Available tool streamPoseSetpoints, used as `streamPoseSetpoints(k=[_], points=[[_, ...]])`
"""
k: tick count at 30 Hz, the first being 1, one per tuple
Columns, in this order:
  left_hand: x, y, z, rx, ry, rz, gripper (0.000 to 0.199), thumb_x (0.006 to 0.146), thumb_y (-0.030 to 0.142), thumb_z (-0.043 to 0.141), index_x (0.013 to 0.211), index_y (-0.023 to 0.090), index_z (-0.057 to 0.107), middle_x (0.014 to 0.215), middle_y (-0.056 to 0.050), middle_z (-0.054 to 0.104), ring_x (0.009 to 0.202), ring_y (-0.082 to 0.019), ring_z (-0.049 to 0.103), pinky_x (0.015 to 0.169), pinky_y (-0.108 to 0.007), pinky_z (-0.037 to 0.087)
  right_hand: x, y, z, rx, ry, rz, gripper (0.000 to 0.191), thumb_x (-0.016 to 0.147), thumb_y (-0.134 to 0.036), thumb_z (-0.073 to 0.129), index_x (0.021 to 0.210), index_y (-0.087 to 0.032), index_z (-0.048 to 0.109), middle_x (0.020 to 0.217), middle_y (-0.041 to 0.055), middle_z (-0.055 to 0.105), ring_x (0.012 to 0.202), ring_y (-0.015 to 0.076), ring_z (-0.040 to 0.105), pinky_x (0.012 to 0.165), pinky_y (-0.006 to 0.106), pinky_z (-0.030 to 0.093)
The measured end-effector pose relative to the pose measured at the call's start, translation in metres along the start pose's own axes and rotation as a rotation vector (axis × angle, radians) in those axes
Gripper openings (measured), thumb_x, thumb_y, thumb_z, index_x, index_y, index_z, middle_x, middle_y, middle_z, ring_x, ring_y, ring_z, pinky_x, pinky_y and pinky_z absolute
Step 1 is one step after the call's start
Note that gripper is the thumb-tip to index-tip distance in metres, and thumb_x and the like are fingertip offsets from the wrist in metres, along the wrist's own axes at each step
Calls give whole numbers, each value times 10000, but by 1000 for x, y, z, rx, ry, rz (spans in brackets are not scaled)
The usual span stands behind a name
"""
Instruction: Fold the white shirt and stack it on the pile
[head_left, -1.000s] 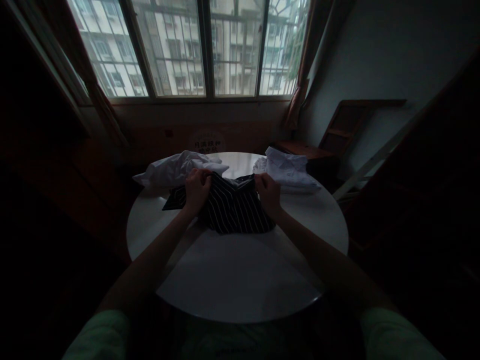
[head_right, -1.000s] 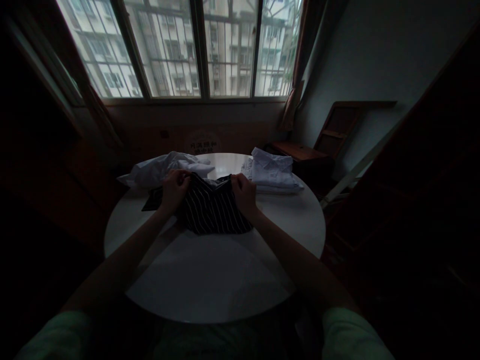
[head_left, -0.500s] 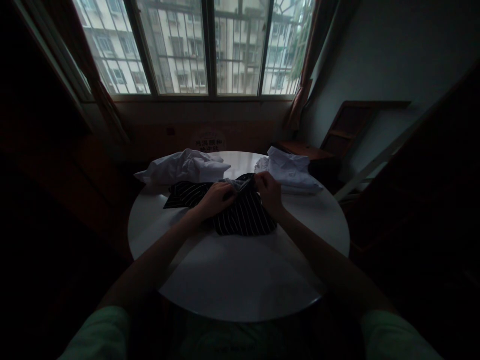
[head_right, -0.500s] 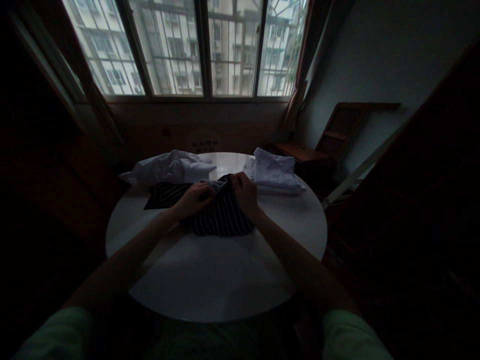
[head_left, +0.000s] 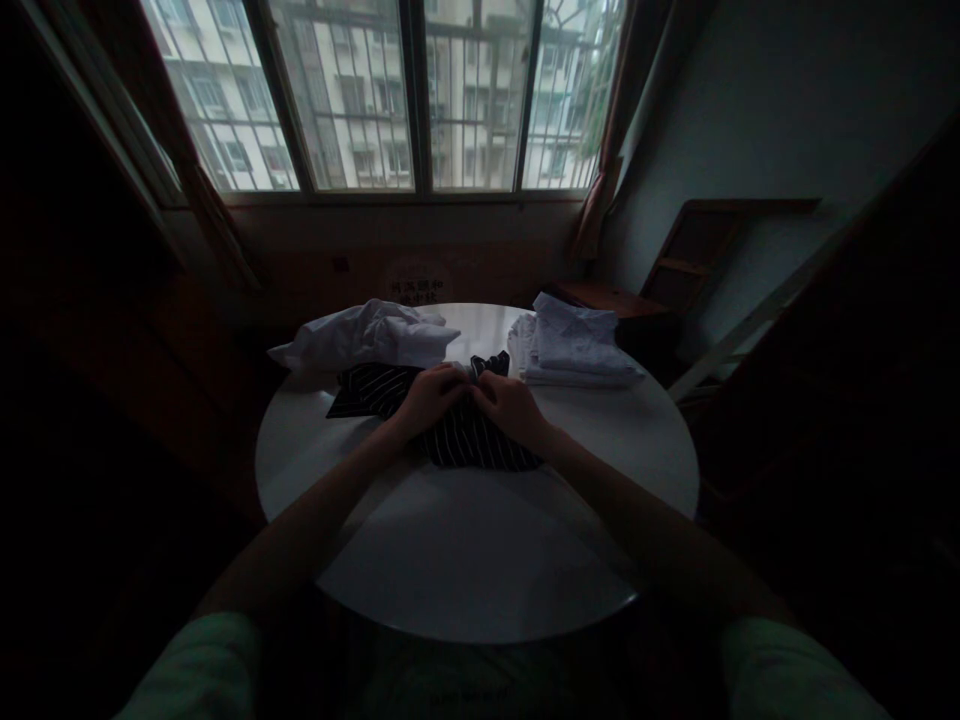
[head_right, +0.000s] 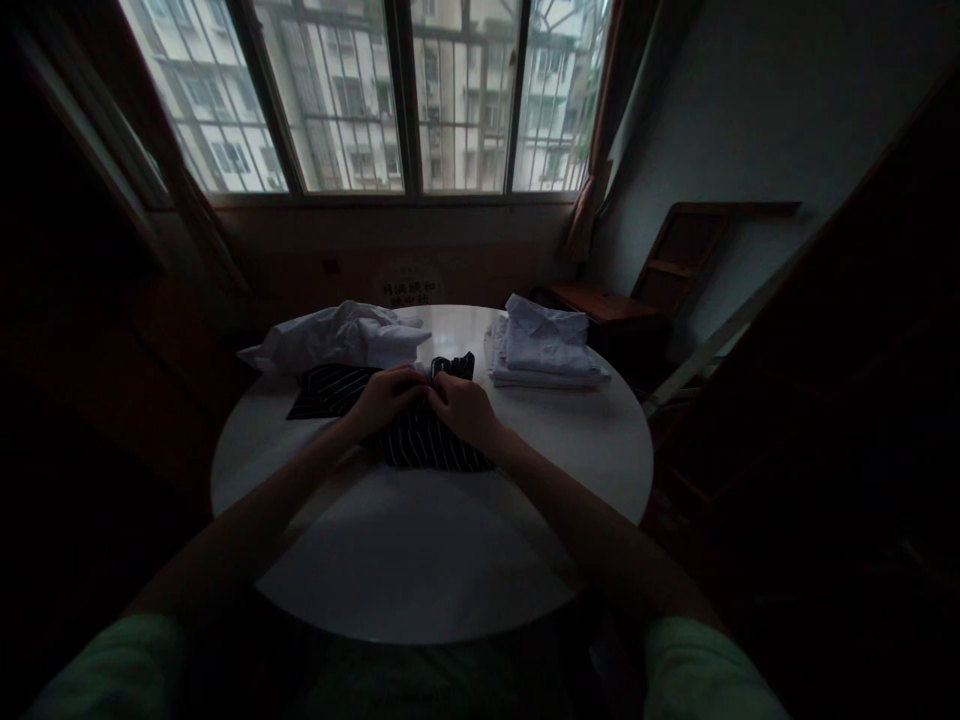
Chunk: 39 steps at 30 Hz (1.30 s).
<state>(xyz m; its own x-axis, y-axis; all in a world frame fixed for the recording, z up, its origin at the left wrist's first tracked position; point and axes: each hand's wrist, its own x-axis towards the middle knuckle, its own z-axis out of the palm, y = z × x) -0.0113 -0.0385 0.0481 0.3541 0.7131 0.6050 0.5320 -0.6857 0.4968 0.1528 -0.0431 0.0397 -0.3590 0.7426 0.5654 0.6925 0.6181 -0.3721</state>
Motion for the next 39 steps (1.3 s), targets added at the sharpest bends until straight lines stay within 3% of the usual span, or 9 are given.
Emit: streamPoseSetpoints(k=[7,16,19,23,27,30,33,36,39], points=[[1,-6,-2,-18,17,-39,68,739,132,589,749,155,653,761,-24,641,727,-135,590,712,-268,461,0,4,-1,112,-46,-87,190,844,-250,434,672,-176,469,623,-4,498,575,103,444,555,233,282],[0,-4,2,-130,-28,-46,161,766,113,516,769,163,668,731,-10,583,699,-114,549,694,-253,452,7,14,2,325,35,23,194,792,-299,434,638,-184,455,561,-30,448,540,100,418,540,231,287],[0,-4,-2,-133,61,-87,222,753,68,463,700,164,655,732,-1,555,706,-110,536,718,-257,444,12,26,-4,302,153,147,179,767,-290,442,620,-187,452,547,-32,444,539,106,422,537,236,285],[3,-9,-12,-67,292,-160,194,749,68,453,682,158,611,726,4,544,725,-124,527,755,-282,435,20,48,-15,336,324,335,193,756,-285,439,587,-192,436,494,-43,425,490,104,411,515,237,293],[1,-11,-11,160,433,-139,161,758,81,476,743,166,612,828,-38,551,853,-172,515,823,-341,415,22,51,-21,424,445,376,215,773,-325,450,606,-189,459,480,-50,440,445,93,409,479,227,309],[-4,-3,1,255,348,4,163,798,125,483,891,181,605,1012,-66,557,993,-193,491,898,-373,380,18,38,-22,485,420,310,236,803,-384,445,671,-192,482,483,-52,464,418,92,423,450,223,316],[-10,10,15,242,91,164,203,844,233,481,1029,188,550,1060,-60,578,1010,-181,508,951,-387,351,12,22,-22,482,397,204,238,819,-414,451,727,-198,491,495,-52,482,446,101,470,467,223,342],[-13,17,24,235,-140,215,224,832,337,508,957,160,562,923,-61,615,915,-189,545,917,-394,379,9,14,-21,472,421,158,238,834,-425,444,762,-202,488,519,-48,499,477,104,498,486,221,355],[-14,15,27,169,-204,136,206,822,349,519,805,152,576,782,-39,611,785,-170,562,772,-326,443,10,14,-21,498,433,181,237,843,-429,433,789,-204,484,511,-55,485,448,97,475,470,218,343]])
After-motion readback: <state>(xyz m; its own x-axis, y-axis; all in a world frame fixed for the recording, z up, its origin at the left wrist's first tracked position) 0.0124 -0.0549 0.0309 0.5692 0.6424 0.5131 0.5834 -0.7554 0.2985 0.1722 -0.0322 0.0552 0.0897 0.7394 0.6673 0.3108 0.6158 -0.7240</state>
